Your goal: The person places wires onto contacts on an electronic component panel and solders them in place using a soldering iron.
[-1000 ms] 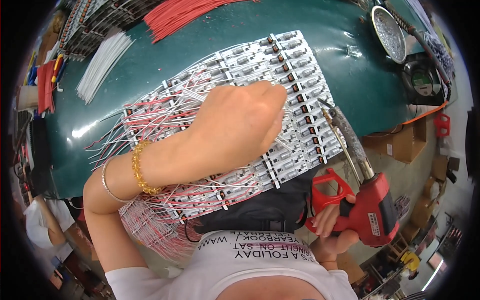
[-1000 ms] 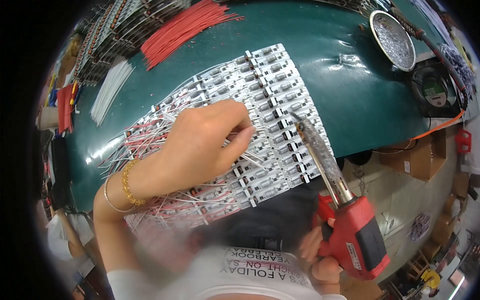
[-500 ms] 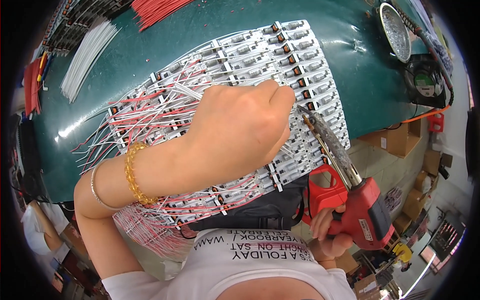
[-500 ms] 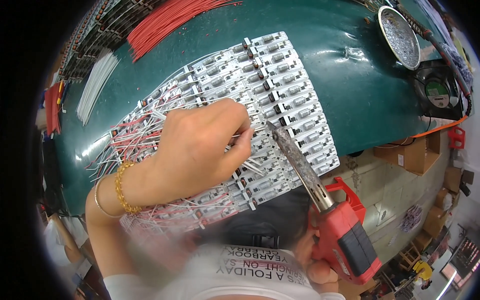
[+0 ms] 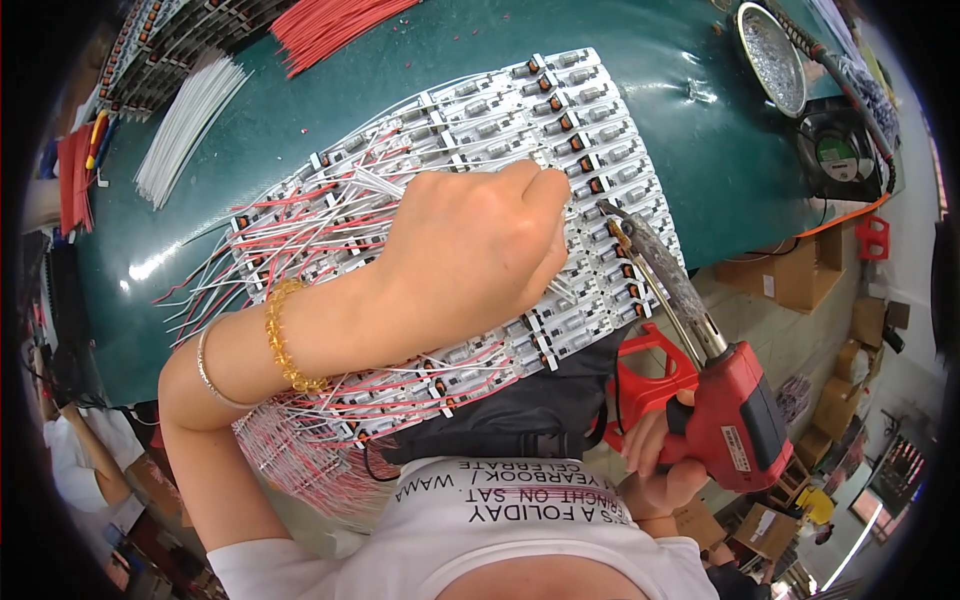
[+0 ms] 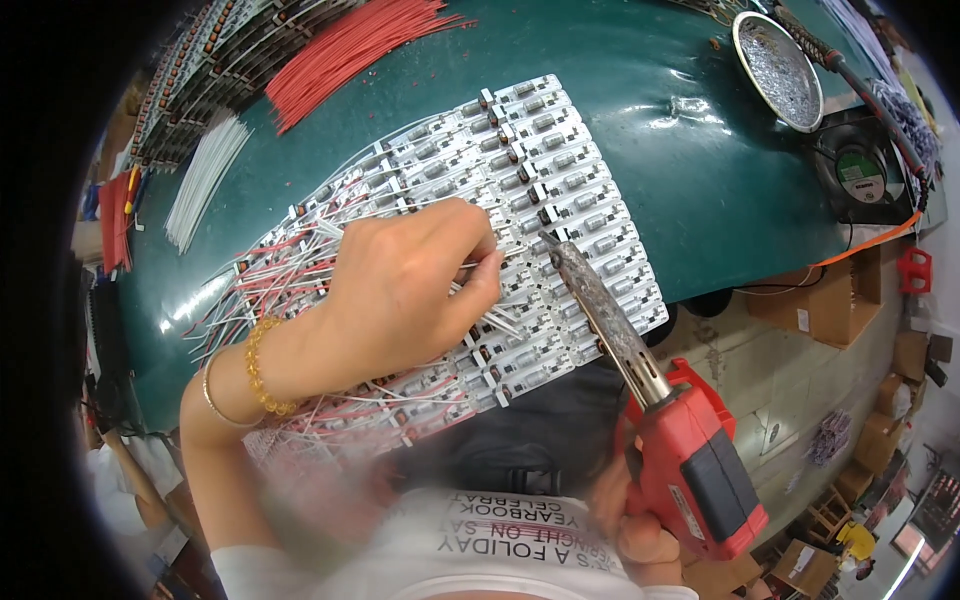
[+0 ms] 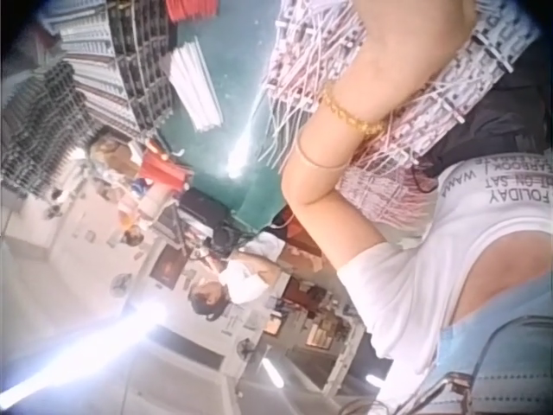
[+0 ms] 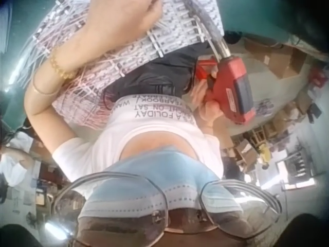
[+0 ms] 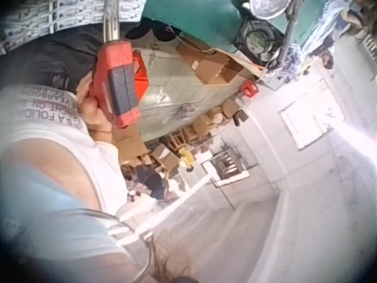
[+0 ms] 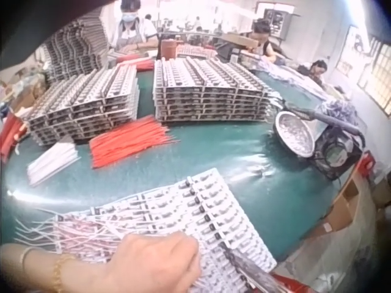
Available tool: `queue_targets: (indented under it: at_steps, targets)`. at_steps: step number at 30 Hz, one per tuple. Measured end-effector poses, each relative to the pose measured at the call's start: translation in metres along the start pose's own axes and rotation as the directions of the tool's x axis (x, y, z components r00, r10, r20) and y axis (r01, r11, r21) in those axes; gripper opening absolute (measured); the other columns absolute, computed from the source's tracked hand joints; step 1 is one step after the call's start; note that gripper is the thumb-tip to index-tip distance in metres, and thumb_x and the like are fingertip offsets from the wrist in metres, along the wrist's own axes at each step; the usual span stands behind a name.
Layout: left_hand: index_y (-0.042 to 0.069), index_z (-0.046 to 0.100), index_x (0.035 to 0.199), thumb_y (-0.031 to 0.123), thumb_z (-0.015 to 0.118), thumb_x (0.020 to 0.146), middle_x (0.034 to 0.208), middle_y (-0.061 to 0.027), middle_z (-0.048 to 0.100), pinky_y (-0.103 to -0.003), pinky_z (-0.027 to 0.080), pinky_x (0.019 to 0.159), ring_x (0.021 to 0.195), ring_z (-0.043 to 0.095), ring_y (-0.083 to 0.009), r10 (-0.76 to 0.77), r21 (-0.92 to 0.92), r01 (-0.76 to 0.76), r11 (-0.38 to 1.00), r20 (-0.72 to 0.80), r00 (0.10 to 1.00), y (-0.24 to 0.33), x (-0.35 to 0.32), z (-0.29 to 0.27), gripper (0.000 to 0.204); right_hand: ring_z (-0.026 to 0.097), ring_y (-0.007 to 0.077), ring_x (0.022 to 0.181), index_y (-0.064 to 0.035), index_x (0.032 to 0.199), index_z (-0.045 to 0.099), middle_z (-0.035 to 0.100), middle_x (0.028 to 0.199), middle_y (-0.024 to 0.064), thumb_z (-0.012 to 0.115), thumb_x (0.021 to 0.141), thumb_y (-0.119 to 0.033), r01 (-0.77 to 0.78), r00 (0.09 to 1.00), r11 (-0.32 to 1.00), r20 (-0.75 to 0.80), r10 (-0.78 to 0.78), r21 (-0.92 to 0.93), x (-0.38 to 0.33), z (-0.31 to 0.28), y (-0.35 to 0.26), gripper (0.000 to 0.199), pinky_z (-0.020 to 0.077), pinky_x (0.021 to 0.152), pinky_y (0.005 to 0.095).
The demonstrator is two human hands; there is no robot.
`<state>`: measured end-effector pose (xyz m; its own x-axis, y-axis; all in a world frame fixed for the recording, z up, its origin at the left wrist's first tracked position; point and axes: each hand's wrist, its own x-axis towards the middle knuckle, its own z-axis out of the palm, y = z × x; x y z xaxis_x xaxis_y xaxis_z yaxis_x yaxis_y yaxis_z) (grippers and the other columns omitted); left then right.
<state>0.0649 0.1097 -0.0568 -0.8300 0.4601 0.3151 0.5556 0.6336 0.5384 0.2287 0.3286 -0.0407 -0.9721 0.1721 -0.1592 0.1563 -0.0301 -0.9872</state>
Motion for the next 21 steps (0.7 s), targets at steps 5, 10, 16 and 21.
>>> queue_targets:
  at_steps: [5, 10, 16, 21]
  targets:
    - [0.005, 0.055, 0.075, 0.004, 0.065, 0.074, 0.064, -0.0079, 0.056, -0.033, 0.042, 0.043, 0.051, 0.056, -0.0246, 0.004, -0.047, -0.006, 0.999, -0.032, 0.999, 0.000, -0.001, 0.001, 0.010, 0.043, 0.0117, 0.037, 0.0038, 0.124, 0.039, 0.043, 0.045, -0.0020, 0.056, 0.077, -0.066, 0.006, 1.000, 0.999, 0.002, -0.006, 0.044, 0.002, 0.002, -0.001, 0.086, 0.0401, 0.041, 0.0238]
    - [0.006, 0.059, 0.076, 0.005, 0.067, 0.075, 0.065, -0.0066, 0.056, -0.032, 0.042, 0.044, 0.052, 0.056, -0.0230, 0.087, -0.033, -0.086, 0.996, 0.014, 0.996, -0.002, -0.002, -0.003, 0.008, 0.044, 0.0116, 0.038, 0.0043, 0.125, 0.038, 0.043, 0.045, -0.0021, 0.055, 0.077, -0.067, 0.001, 0.996, 0.999, 0.090, -0.006, 0.053, 0.003, -0.005, -0.002, 0.087, 0.0411, 0.042, 0.0240]
    - [0.006, 0.059, 0.075, 0.007, 0.068, 0.074, 0.065, -0.0058, 0.056, -0.031, 0.042, 0.044, 0.051, 0.056, -0.0217, 0.084, -0.035, -0.085, 0.996, -0.027, 0.996, 0.002, -0.002, 0.003, 0.010, 0.045, 0.0119, 0.039, 0.0037, 0.127, 0.035, 0.045, 0.046, -0.0021, 0.056, 0.075, -0.068, 0.002, 1.000, 0.999, -0.001, -0.002, 0.043, -0.001, -0.001, -0.003, 0.091, 0.0421, 0.043, 0.0251]
    - [0.006, 0.058, 0.074, 0.006, 0.068, 0.074, 0.063, -0.0054, 0.055, -0.030, 0.041, 0.043, 0.050, 0.055, -0.0206, 0.082, -0.051, -0.085, 0.995, -0.062, 0.995, 0.003, -0.004, 0.007, 0.011, 0.045, 0.0120, 0.039, 0.0030, 0.128, 0.035, 0.045, 0.046, -0.0021, 0.055, 0.076, -0.067, -0.014, 0.999, 0.999, 0.049, 0.012, 0.051, -0.001, -0.004, -0.001, 0.090, 0.0422, 0.043, 0.0253]
